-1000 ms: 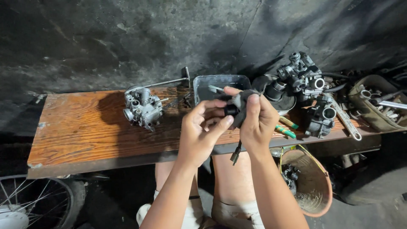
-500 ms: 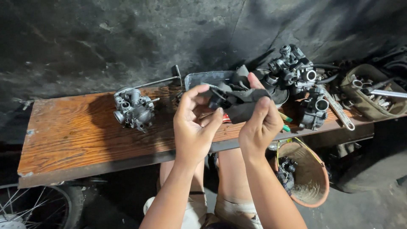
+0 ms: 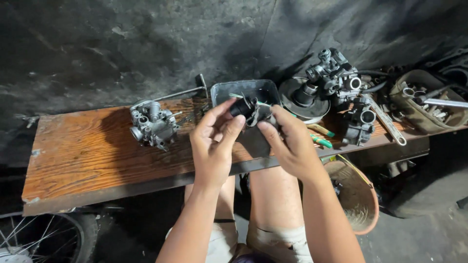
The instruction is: The person disassembles a carburetor on a wooden workbench, using a screwdriver to remove screws and a toothbrush to scrub small parts in a container. They wipe the components with a cloth and reassemble the carburetor.
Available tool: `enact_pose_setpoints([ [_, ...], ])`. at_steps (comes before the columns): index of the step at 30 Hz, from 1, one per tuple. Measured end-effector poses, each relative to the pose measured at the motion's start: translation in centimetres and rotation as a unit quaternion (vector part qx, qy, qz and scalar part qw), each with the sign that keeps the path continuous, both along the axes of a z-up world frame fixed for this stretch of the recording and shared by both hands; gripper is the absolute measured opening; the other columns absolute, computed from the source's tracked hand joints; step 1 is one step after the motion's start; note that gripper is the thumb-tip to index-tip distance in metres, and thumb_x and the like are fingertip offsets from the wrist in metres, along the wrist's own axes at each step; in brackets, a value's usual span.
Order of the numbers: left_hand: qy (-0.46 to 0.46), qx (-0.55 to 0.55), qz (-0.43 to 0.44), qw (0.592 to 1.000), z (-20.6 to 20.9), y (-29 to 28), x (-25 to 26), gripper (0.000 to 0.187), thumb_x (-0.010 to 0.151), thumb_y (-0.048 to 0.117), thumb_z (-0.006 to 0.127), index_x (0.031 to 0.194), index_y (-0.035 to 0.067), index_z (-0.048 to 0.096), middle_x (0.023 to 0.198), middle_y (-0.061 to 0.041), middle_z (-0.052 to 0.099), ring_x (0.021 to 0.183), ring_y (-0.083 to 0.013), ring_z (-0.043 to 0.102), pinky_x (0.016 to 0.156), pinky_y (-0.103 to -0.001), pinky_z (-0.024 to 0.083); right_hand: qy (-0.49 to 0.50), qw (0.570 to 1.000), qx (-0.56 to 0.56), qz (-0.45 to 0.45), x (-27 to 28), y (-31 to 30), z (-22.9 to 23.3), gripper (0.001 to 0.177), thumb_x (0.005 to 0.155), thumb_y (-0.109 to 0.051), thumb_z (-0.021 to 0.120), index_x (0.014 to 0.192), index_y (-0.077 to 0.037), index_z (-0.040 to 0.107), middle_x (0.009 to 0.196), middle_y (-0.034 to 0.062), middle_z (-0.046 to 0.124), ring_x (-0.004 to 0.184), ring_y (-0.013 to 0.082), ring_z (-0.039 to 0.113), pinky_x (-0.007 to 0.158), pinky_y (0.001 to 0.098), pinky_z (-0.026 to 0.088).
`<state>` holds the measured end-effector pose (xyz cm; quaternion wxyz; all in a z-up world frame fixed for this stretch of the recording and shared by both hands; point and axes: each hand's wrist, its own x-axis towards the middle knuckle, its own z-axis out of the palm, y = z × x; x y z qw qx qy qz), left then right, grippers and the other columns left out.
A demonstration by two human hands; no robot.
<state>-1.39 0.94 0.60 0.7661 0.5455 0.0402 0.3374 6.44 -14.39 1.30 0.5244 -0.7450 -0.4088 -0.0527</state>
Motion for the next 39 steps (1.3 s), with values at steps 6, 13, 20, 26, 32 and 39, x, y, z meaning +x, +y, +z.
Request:
enact_pose_setpoints([
  [6, 0.015, -0.031, -0.014, 0.999, 0.3, -0.5, -0.5, 0.040, 0.085, 0.008, 0.082, 0.122, -0.003, 0.071, 0.091, -0.013, 0.073, 0.081, -0.0123, 0.070, 0.074, -0.028, 0.063, 0.008, 1.000, -0.021, -0.014, 0.7, -0.1, -0.7, 0.016, 0.104, -0.018, 0.059, 0.098, -0.004, 0.066, 0.067, 0.0110, 0.059, 0.063, 0.0189, 0.053, 0.066, 0.0362, 0.050],
  [13, 0.014, -0.004, -0.038, 0.999, 0.1, 0.5, -1.5, 0.039, 0.087, 0.010, 0.080, 0.125, 0.001, 0.073, 0.096, -0.012, 0.077, 0.088, -0.0108, 0.069, 0.081, -0.030, 0.062, 0.360, 0.910, 0.196, 0.060, 0.4, 1.5, -3.3, 0.028, 0.101, -0.024, 0.063, 0.081, -0.005, 0.065, 0.051, 0.0029, 0.058, 0.039, 0.0069, 0.054, 0.036, 0.0202, 0.040],
  [20, 0.002, -0.023, -0.013, 1.000, 0.0, 1.0, -2.3, 0.038, 0.091, 0.009, 0.077, 0.126, -0.001, 0.071, 0.097, -0.012, 0.076, 0.090, -0.0113, 0.070, 0.084, -0.030, 0.062, 0.337, 0.931, 0.121, 0.065, -0.2, 1.8, -2.1, 0.029, 0.104, -0.024, 0.062, 0.086, -0.003, 0.071, 0.059, 0.0032, 0.062, 0.051, 0.0083, 0.061, 0.047, 0.0215, 0.049],
  [26, 0.007, 0.024, 0.010, 1.000, 0.7, 1.1, -2.9, 0.039, 0.089, 0.009, 0.080, 0.125, -0.002, 0.071, 0.096, -0.017, 0.077, 0.088, -0.0152, 0.072, 0.084, -0.033, 0.062, 0.124, 0.985, 0.085, 0.082, -0.7, 2.6, 0.4, 0.023, 0.107, -0.013, 0.057, 0.090, 0.001, 0.067, 0.063, 0.0073, 0.059, 0.060, 0.0108, 0.055, 0.057, 0.0253, 0.048],
  [32, -0.011, -0.014, 0.009, 1.000, 1.7, 1.2, -3.3, 0.038, 0.090, 0.009, 0.078, 0.127, 0.000, 0.071, 0.101, -0.012, 0.076, 0.092, -0.0110, 0.068, 0.088, -0.031, 0.061, 0.358, 0.902, 0.220, 0.103, -2.1, 4.0, 0.1, 0.028, 0.104, -0.022, 0.062, 0.086, -0.001, 0.068, 0.060, 0.0060, 0.064, 0.049, 0.0083, 0.063, 0.048, 0.0213, 0.051],
  [39, -0.075, -0.089, 0.019, 0.993, 1.7, 1.1, -2.7, 0.041, 0.095, 0.010, 0.074, 0.134, 0.002, 0.066, 0.108, -0.014, 0.074, 0.097, -0.0151, 0.066, 0.093, -0.036, 0.061, 0.286, 0.939, 0.175, 0.073, -0.4, 2.1, -2.9, 0.034, 0.105, -0.014, 0.061, 0.074, -0.003, 0.068, 0.057, 0.0060, 0.061, 0.052, 0.0105, 0.059, 0.051, 0.0224, 0.050],
])
